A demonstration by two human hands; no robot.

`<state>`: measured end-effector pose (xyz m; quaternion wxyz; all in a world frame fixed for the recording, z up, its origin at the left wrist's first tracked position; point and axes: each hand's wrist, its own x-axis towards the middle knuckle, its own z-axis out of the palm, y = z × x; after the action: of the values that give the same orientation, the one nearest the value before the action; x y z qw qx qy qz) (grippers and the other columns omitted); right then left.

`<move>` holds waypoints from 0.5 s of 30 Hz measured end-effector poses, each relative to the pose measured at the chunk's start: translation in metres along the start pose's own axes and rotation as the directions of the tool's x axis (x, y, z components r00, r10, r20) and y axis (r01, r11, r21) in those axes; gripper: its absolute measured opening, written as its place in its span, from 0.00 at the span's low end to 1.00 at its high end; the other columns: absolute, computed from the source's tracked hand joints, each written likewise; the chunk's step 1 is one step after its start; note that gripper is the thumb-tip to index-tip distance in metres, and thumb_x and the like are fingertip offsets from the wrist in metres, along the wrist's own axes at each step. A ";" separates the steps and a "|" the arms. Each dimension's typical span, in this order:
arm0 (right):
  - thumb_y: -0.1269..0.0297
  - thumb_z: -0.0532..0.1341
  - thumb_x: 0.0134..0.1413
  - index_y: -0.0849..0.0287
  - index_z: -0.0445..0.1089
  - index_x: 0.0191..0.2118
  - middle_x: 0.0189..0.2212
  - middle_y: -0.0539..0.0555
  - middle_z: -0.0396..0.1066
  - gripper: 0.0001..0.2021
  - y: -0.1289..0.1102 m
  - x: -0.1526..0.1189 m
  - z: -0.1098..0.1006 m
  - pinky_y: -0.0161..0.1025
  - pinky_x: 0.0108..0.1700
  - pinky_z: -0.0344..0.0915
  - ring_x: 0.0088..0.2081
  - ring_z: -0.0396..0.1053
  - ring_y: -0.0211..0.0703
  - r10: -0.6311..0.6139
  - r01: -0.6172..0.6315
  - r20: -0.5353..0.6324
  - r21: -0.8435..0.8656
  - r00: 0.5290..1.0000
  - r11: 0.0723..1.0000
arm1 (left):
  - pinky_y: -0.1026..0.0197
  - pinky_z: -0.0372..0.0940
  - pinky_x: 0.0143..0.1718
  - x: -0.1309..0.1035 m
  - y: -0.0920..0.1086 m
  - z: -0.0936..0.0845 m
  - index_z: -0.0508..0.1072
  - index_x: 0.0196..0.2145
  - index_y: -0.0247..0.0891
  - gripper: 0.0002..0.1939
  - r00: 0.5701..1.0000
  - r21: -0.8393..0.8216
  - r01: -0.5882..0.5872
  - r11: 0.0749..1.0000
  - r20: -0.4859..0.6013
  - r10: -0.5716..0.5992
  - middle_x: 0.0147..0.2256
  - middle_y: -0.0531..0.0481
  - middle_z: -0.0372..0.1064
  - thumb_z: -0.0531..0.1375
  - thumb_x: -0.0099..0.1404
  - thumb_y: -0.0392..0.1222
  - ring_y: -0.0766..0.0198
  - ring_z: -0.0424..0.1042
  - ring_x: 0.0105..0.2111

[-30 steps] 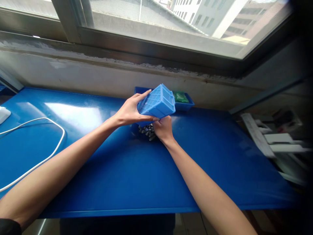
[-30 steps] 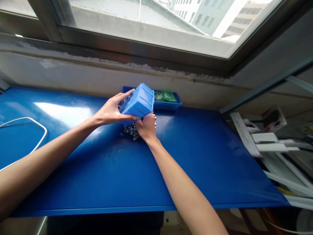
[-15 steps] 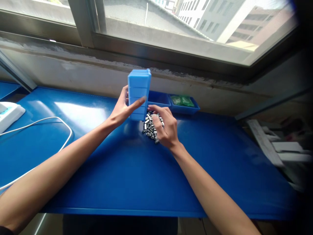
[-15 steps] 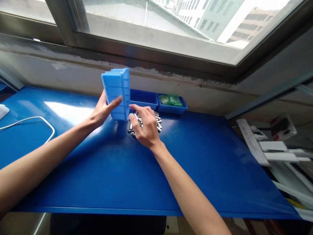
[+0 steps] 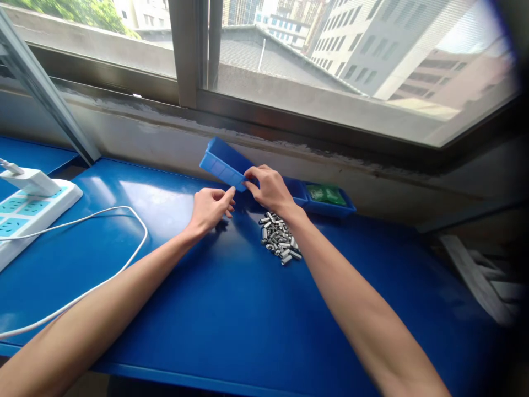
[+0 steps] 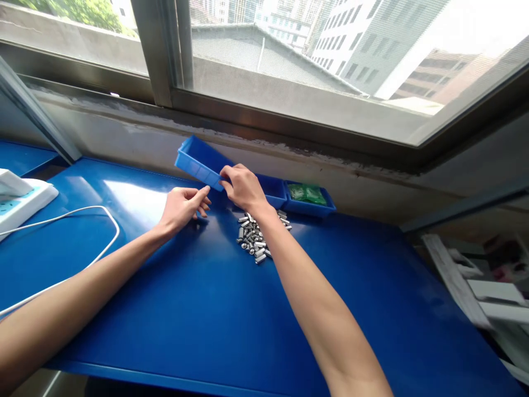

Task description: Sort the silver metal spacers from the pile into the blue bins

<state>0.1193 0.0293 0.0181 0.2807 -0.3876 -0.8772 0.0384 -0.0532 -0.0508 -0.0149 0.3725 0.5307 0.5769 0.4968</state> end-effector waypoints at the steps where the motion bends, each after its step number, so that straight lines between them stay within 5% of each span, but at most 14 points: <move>1: 0.68 0.63 0.60 0.57 0.76 0.42 0.41 0.58 0.76 0.06 0.003 0.001 0.003 0.45 0.51 0.69 0.45 0.74 0.51 0.004 -0.003 0.041 -0.031 0.999 1.000 | 0.52 0.74 0.40 -0.001 0.000 -0.001 0.77 0.32 0.34 0.22 0.992 0.115 -0.113 0.987 -0.049 0.120 0.31 0.43 0.77 0.58 0.68 0.57 0.55 0.78 0.32; 3: 0.70 0.63 0.60 0.57 0.77 0.42 0.42 0.59 0.77 0.07 0.006 -0.001 0.010 0.46 0.52 0.69 0.48 0.73 0.53 -0.007 0.014 0.101 -0.070 0.995 0.997 | 0.51 0.73 0.50 -0.001 -0.002 -0.002 0.79 0.43 0.34 0.16 0.908 0.340 -0.353 0.872 -0.099 0.407 0.43 0.41 0.78 0.58 0.69 0.48 0.54 0.77 0.42; 5: 0.70 0.61 0.61 0.57 0.77 0.44 0.43 0.60 0.78 0.09 0.008 -0.010 0.015 0.47 0.54 0.69 0.51 0.72 0.53 -0.016 0.023 0.091 -0.076 0.996 0.997 | 0.49 0.67 0.60 0.000 -0.006 0.000 0.75 0.55 0.34 0.20 0.834 0.513 -0.467 0.720 -0.017 0.552 0.55 0.39 0.73 0.57 0.69 0.42 0.50 0.70 0.56; 9: 0.66 0.62 0.61 0.57 0.75 0.52 0.51 0.59 0.77 0.15 0.008 -0.036 0.009 0.51 0.60 0.66 0.56 0.70 0.55 0.014 -0.016 -0.104 -0.020 0.994 1.000 | 0.43 0.60 0.66 0.000 -0.014 0.006 0.69 0.63 0.32 0.26 0.832 0.660 -0.506 0.555 0.205 0.515 0.64 0.37 0.64 0.56 0.71 0.42 0.44 0.58 0.66; 12: 0.63 0.60 0.61 0.60 0.77 0.49 0.48 0.62 0.79 0.14 0.013 -0.056 0.001 0.58 0.59 0.64 0.56 0.69 0.61 0.245 -0.269 -0.265 -0.056 0.933 0.962 | 0.40 0.60 0.66 -0.003 -0.011 0.011 0.68 0.64 0.31 0.27 0.841 0.684 -0.500 0.531 0.237 0.486 0.66 0.35 0.61 0.56 0.71 0.43 0.42 0.55 0.67; 15: 0.62 0.59 0.60 0.60 0.78 0.46 0.46 0.62 0.80 0.14 0.022 -0.068 0.003 0.60 0.59 0.64 0.54 0.71 0.62 0.310 -0.327 -0.193 -0.063 0.931 0.943 | 0.39 0.61 0.65 -0.004 -0.005 0.016 0.68 0.64 0.31 0.27 0.843 0.701 -0.497 0.511 0.249 0.477 0.65 0.34 0.61 0.56 0.71 0.42 0.41 0.54 0.67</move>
<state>0.1689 -0.0023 -0.0223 0.3307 -0.5394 -0.7744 0.0069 -0.0382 -0.0515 -0.0234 -0.0246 0.7806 0.5506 0.2949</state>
